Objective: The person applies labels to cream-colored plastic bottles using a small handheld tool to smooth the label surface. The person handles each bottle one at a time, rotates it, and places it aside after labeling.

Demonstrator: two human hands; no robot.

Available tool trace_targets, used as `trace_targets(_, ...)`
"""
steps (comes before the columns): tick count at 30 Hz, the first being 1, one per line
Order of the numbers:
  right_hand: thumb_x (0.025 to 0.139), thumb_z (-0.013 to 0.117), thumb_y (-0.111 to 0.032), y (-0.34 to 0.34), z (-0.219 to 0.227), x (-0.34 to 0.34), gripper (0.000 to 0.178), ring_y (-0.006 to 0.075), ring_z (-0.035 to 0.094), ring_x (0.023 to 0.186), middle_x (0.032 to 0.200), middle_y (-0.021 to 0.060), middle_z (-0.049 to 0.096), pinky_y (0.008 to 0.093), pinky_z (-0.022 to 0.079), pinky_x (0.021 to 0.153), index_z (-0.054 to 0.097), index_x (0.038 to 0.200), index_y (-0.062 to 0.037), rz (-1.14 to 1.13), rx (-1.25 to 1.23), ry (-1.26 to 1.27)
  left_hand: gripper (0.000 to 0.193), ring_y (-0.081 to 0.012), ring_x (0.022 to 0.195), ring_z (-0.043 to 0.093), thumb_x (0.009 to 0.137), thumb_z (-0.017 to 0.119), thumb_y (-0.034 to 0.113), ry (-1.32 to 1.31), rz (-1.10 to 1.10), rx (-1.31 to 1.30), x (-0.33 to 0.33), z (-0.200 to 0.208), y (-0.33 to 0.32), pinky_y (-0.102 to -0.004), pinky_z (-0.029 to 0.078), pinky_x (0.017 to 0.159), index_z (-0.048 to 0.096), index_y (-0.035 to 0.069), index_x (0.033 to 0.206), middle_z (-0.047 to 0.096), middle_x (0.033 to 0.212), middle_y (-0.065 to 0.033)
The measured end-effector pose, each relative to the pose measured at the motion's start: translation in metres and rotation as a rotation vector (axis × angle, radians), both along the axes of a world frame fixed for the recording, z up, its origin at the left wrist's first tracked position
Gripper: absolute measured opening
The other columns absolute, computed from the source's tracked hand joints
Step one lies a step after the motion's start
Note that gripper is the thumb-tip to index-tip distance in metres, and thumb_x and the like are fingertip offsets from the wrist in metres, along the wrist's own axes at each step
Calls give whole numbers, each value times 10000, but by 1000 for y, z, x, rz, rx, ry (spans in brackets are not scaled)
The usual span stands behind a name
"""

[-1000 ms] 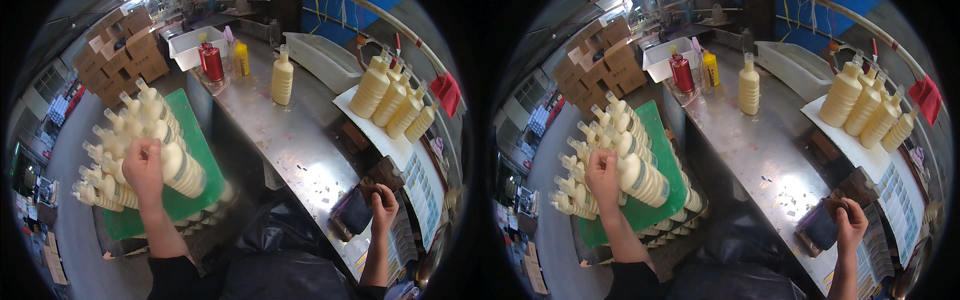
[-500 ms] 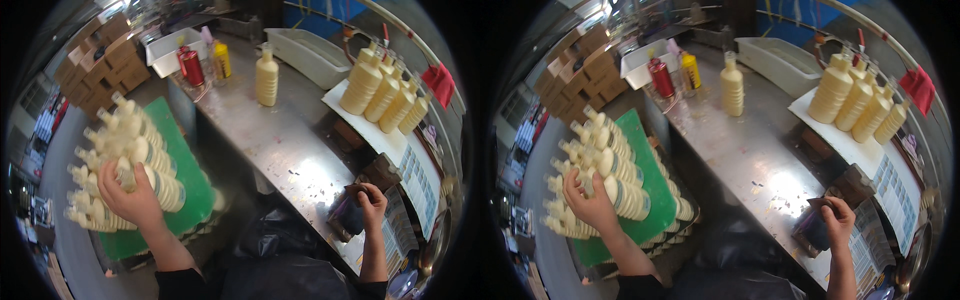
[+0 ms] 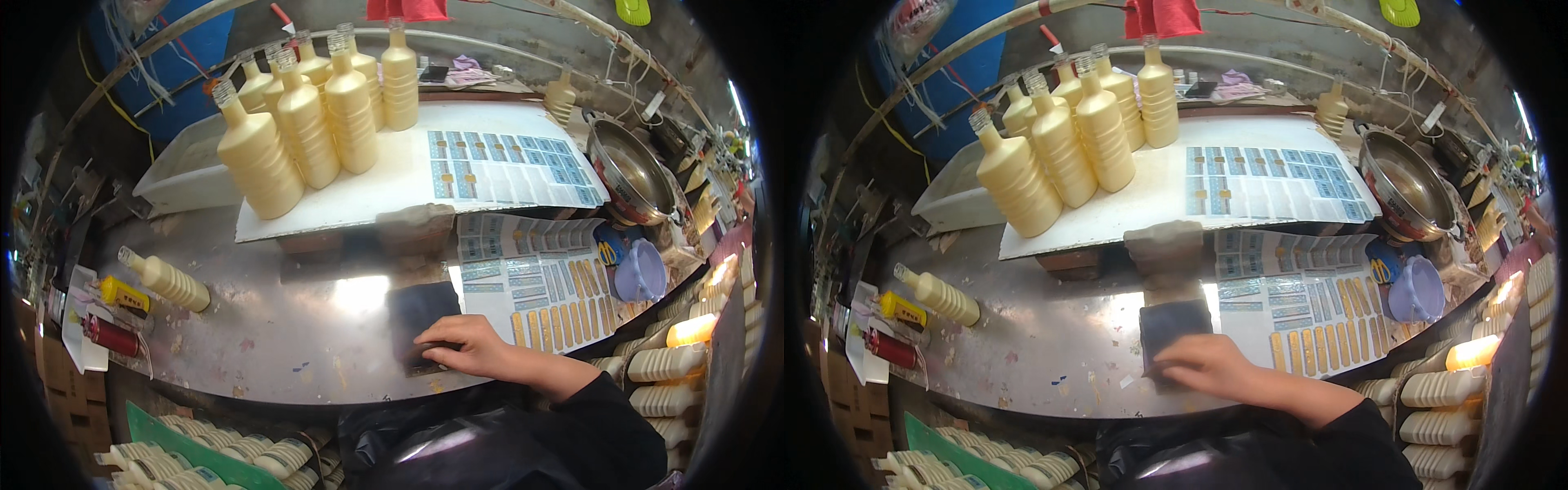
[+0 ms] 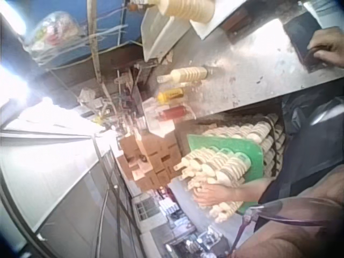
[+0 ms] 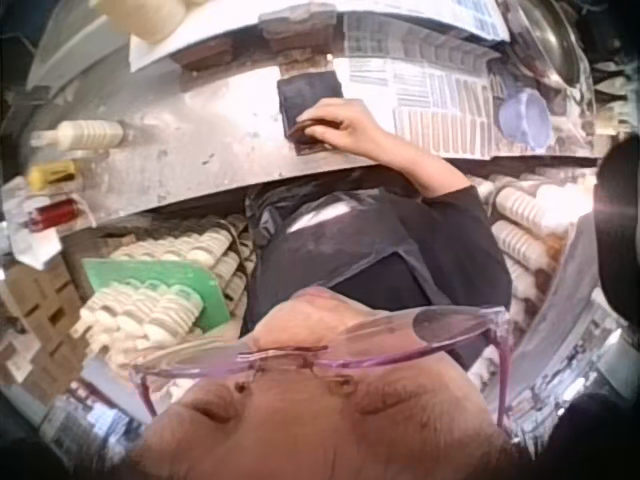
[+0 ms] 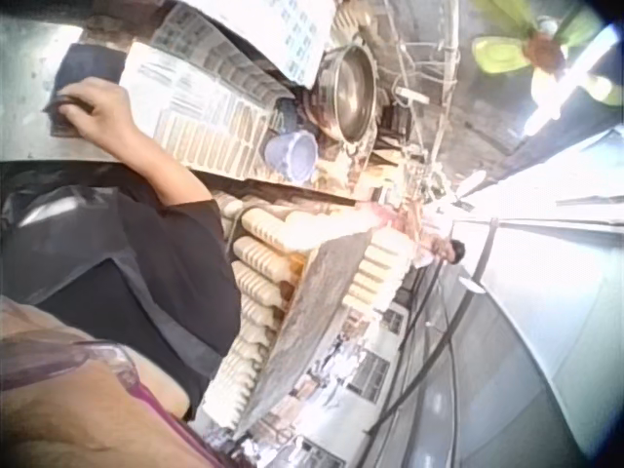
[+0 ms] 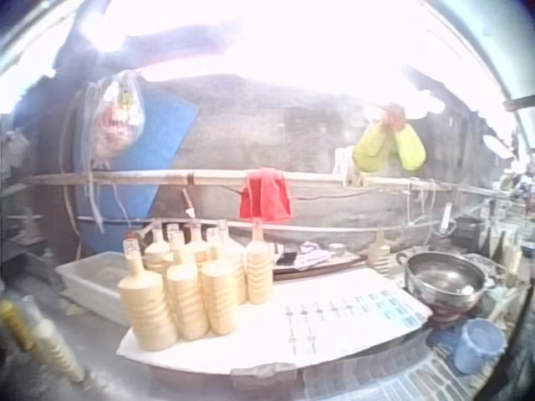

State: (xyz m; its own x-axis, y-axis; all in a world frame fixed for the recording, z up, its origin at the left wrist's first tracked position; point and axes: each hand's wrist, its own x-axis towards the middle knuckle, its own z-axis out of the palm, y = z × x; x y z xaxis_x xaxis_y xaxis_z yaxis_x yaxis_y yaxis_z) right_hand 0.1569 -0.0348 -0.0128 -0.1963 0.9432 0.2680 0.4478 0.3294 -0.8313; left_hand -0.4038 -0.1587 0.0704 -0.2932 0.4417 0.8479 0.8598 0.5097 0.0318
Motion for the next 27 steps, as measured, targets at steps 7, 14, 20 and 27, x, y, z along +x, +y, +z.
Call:
trace_targets(7,821,727,-10,28,-6,-28,204,224,712,817,897,111,743,319,544,740,755,1023,-12,81,43,44,498,-219,1259,534,1006,592,201,-974,-208,-66,-11,12,-61,-327,394,1087,511,17,1461,597,1377,-109)
trace_targets(14,863,730,-48,52,-3,-50,220,113,632,862,919,43,680,246,486,789,718,1072,19,128,-96,152,399,-121,930,642,899,728,113,-1113,-402,176,-5,7,-48,-250,493,818,653,3,1275,707,1030,-43)
trace_targets(20,894,723,-50,59,17,-70,225,92,629,900,968,8,684,236,492,817,707,1109,17,175,-69,125,353,-70,728,607,827,817,115,-893,-180,128,16,10,-26,-237,484,669,725,-6,1145,710,849,-11)
trace_targets(27,895,720,-40,48,18,-64,226,93,633,879,958,8,687,226,497,782,712,1115,12,177,-84,138,389,-120,693,603,818,810,162,-833,-108,5,19,18,-22,-287,491,657,734,22,1173,726,858,-63)
